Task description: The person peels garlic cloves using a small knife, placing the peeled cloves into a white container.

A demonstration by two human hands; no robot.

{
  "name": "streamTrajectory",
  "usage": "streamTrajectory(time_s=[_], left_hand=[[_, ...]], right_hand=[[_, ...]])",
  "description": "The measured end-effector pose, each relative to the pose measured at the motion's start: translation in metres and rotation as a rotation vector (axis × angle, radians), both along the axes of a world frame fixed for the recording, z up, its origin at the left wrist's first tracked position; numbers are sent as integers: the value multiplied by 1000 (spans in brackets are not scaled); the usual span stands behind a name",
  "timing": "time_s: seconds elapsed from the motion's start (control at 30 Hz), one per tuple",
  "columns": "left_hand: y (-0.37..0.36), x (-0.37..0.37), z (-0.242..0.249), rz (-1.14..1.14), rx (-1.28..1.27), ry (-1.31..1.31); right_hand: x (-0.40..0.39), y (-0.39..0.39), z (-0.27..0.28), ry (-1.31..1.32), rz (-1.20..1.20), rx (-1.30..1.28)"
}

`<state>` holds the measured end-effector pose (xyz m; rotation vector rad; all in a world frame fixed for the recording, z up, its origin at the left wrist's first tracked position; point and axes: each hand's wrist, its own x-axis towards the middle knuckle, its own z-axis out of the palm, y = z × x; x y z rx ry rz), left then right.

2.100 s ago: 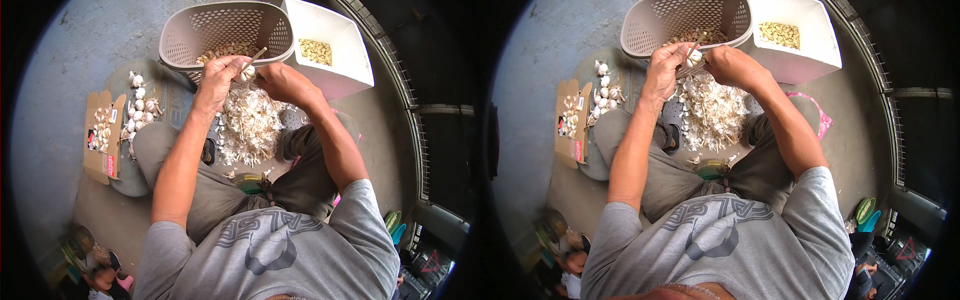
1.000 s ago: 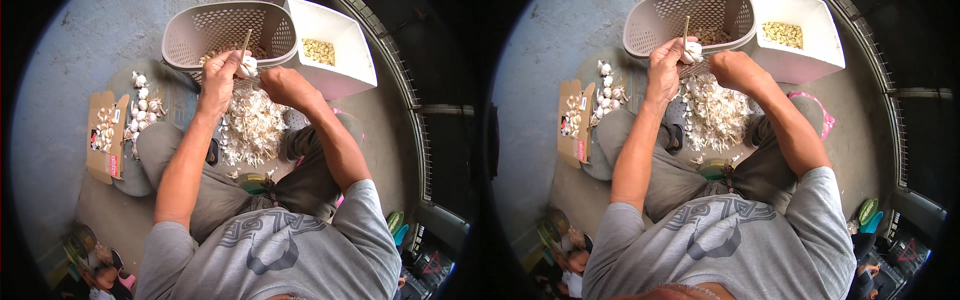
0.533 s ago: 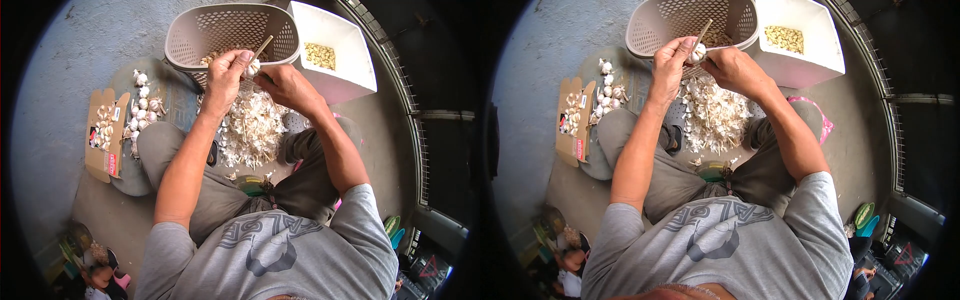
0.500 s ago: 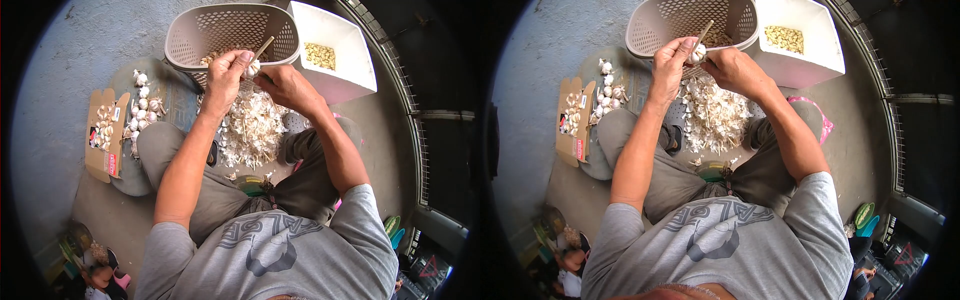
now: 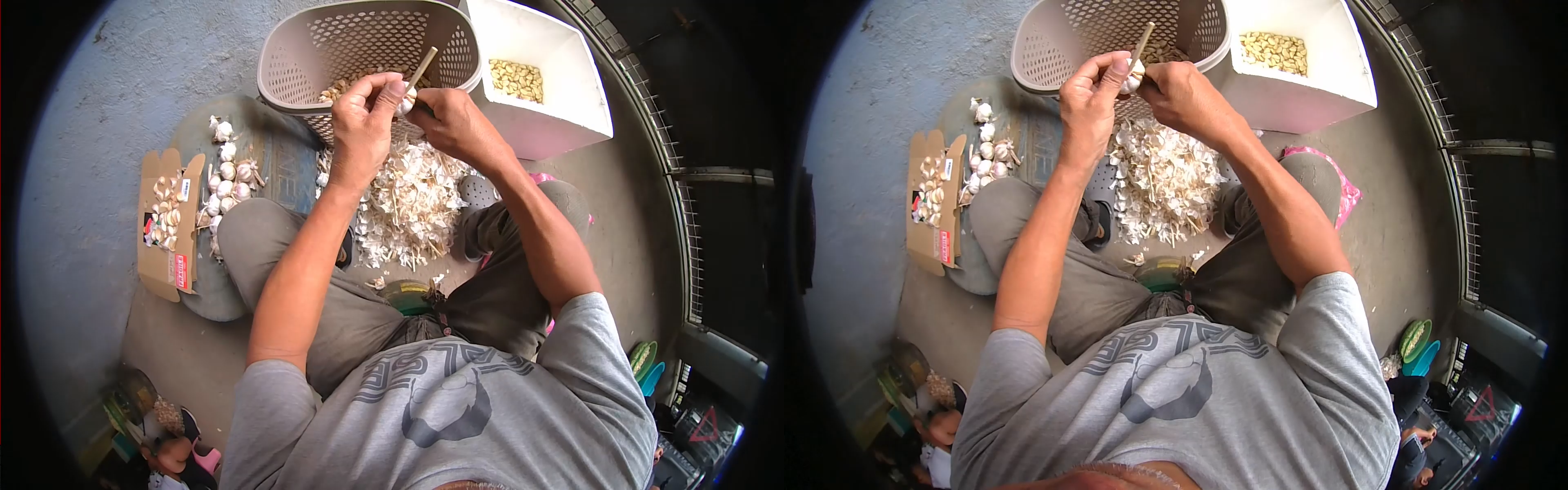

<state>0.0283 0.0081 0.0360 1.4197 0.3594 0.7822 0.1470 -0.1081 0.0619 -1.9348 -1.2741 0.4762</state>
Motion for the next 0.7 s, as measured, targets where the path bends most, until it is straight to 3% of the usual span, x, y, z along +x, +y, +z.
streamTrajectory(time_s=[0.1, 0.17, 0.2, 0.3, 0.37, 0.43, 0.5, 0.6, 0.63, 0.7], left_hand=[[3, 0, -3, -3, -257, -88], [6, -4, -4, -10, -299, -67], [7, -6, -3, -12, -321, -56], [10, -6, -2, -40, -174, 16], [9, -6, -3, -24, 57, 92], [2, -6, -1, 13, 241, 201], [0, -5, -2, -20, 136, 162], [2, -4, 2, -42, 38, 134], [2, -4, 2, -49, 2, 121], [3, -4, 0, -66, -41, 109]], right_hand=[[-12, 3, 0, 174, -11, 57], [-21, 5, -3, 287, -8, 100], [-19, 5, -4, 197, 9, 61], [-8, -1, -3, -72, 50, -36], [-3, -7, 3, -249, 53, -76], [-2, -7, 11, -274, 74, -114], [0, -7, 12, -285, 72, -146], [6, -10, 23, -93, 15, -141], [13, -11, 15, -30, 16, -7], [19, -16, 18, 54, 11, -88]])
